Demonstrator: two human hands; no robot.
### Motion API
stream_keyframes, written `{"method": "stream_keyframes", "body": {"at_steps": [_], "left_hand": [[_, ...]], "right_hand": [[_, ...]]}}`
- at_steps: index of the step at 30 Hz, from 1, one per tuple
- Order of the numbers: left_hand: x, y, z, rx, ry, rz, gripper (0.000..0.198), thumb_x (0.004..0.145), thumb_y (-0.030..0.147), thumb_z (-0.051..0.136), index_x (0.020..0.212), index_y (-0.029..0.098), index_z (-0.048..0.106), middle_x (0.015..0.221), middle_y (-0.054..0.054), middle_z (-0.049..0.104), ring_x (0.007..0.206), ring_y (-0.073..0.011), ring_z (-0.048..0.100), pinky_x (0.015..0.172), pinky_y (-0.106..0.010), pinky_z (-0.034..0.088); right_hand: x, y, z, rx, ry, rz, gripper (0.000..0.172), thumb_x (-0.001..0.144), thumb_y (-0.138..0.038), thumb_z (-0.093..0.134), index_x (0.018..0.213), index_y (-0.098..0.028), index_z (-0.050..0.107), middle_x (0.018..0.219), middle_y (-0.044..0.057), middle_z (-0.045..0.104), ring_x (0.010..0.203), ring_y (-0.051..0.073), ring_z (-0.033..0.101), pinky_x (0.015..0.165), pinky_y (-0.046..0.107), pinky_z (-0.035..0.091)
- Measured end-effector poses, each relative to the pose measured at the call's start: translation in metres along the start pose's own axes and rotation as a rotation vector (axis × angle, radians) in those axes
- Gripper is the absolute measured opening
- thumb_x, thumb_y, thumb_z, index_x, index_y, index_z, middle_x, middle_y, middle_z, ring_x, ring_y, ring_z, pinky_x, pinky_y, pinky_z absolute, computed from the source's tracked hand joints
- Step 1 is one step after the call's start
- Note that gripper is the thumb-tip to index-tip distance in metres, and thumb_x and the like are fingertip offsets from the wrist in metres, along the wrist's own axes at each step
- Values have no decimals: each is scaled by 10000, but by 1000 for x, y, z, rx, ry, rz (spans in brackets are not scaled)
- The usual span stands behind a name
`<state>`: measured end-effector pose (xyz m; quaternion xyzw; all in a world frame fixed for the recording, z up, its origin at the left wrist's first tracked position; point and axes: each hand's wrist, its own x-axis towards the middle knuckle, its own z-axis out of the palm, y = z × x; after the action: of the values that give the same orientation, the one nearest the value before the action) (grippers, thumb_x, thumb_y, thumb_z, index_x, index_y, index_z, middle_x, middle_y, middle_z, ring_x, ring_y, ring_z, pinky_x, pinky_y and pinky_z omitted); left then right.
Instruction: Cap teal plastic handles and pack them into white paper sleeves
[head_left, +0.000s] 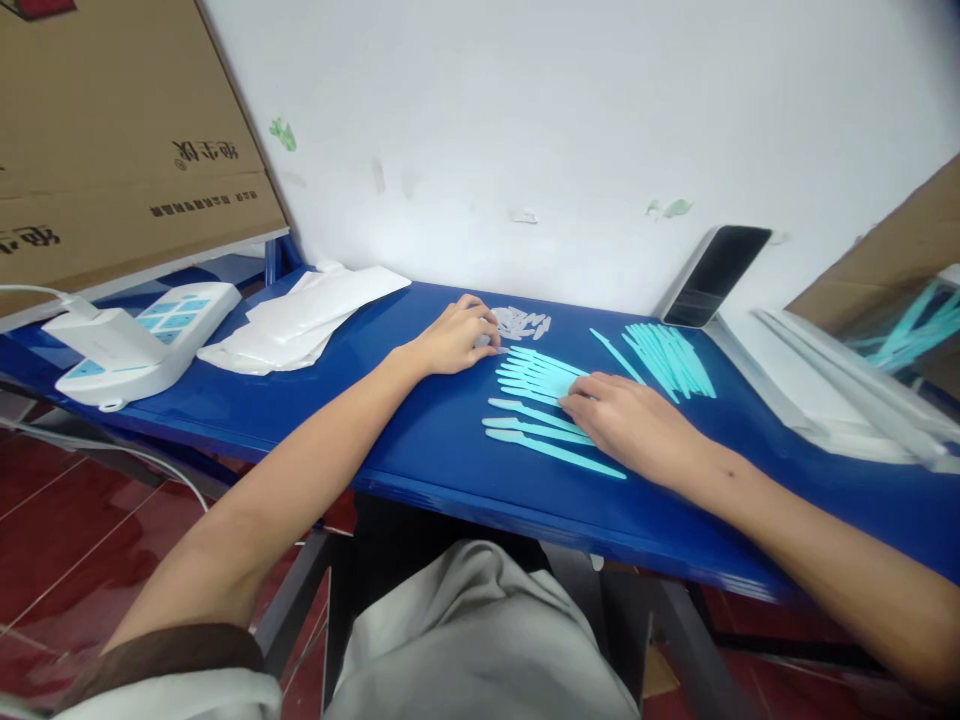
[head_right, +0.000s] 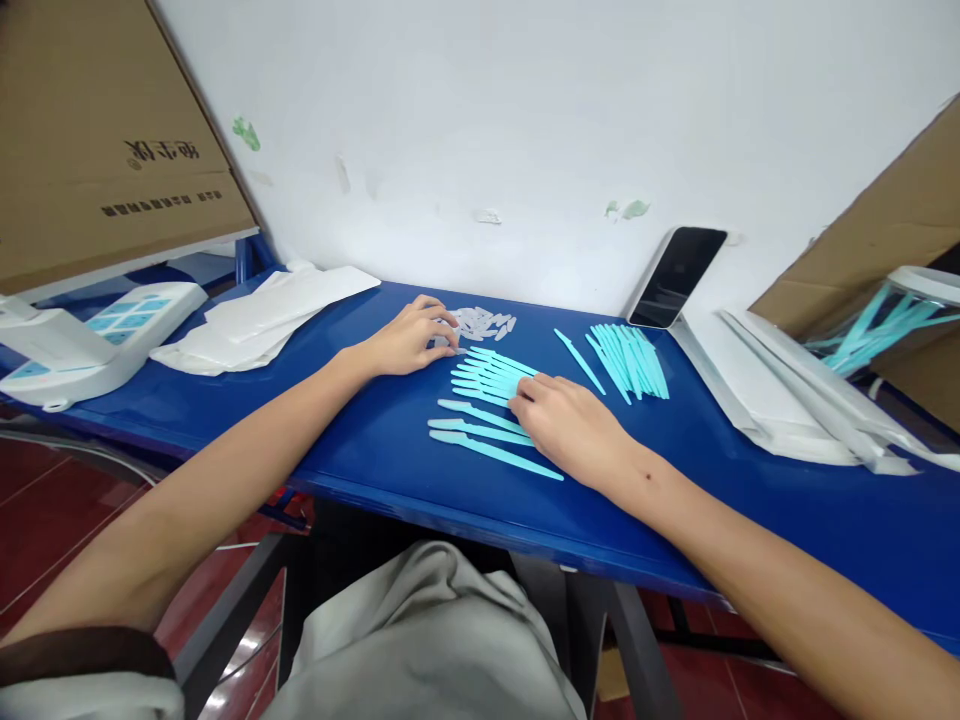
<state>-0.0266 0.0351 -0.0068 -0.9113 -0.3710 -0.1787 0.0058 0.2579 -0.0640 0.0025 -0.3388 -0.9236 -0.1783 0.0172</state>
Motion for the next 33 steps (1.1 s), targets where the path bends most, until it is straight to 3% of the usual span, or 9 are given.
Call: {"method": "stream_keyframes", "body": {"at_steps": [4, 9, 15, 19, 23, 25, 28, 33], "left_hand": [[-1, 5, -3, -63, 136, 6, 247, 1019, 315, 503, 1053, 164, 696, 1107, -124, 698, 1161, -301, 533, 1022, -450, 438], [0, 17, -4, -102, 275, -49, 251, 1079, 307, 360, 1148, 169, 558, 1074, -113, 681, 982, -250, 611, 859, -363, 470], [2, 27, -3, -26, 230, -126, 300, 1116, 369, 268, 1136, 192, 510, 715, -10, 600, 633, -219, 579, 645, -328, 378], [2, 34, -2, 64, 213, -2, 390, 1120, 391, 210, 1020, 194, 532, 760, -45, 622, 668, -227, 595, 652, -338, 376], [3, 42, -1, 88, 272, 129, 511, 1123, 394, 149, 877, 194, 550, 805, -88, 646, 734, -224, 608, 702, -347, 407], [4, 45, 0, 86, 310, 146, 580, 1124, 428, 114, 852, 192, 570, 768, -84, 639, 716, -218, 603, 688, -348, 403], [4, 48, 0, 79, 356, 145, 657, 1121, 460, 75, 848, 189, 608, 706, -71, 622, 673, -207, 594, 653, -347, 388], [3, 50, 0, 50, 370, 146, 655, 1121, 448, 105, 779, 196, 604, 643, -52, 590, 611, -186, 562, 615, -341, 364]], "right_hand": [[-3, 7, -4, 100, -126, 75, 237, 991, -105, 519, 968, -132, 754, 921, 98, 716, 778, 219, 682, 634, 315, 421], [-7, 15, 0, 168, -62, 149, 284, 951, -117, 517, 1088, -179, 758, 948, 67, 720, 749, 213, 677, 605, 308, 407], [-9, 20, 1, 242, 67, 174, 263, 927, -154, 516, 1053, -154, 747, 962, 80, 674, 752, 203, 654, 629, 311, 441], [-8, 24, 0, 320, 165, 211, 196, 913, -176, 529, 971, -143, 713, 921, 80, 698, 742, 209, 653, 678, 327, 467], [-9, 29, 2, 305, 210, 244, 335, 1036, -247, 401, 1231, -160, 658, 1123, 114, 751, 878, 252, 706, 694, 343, 467], [-9, 30, 1, 274, 215, 275, 367, 1069, -293, 359, 1289, -173, 627, 1166, 124, 752, 891, 263, 711, 681, 347, 460], [-10, 31, -3, 255, 232, 331, 359, 1077, -340, 360, 1226, -192, 651, 1094, 111, 769, 848, 258, 705, 670, 341, 451], [-10, 31, -9, 232, 259, 360, 372, 1068, -343, 375, 1169, -200, 704, 1052, 98, 782, 850, 252, 707, 669, 332, 425]]}}
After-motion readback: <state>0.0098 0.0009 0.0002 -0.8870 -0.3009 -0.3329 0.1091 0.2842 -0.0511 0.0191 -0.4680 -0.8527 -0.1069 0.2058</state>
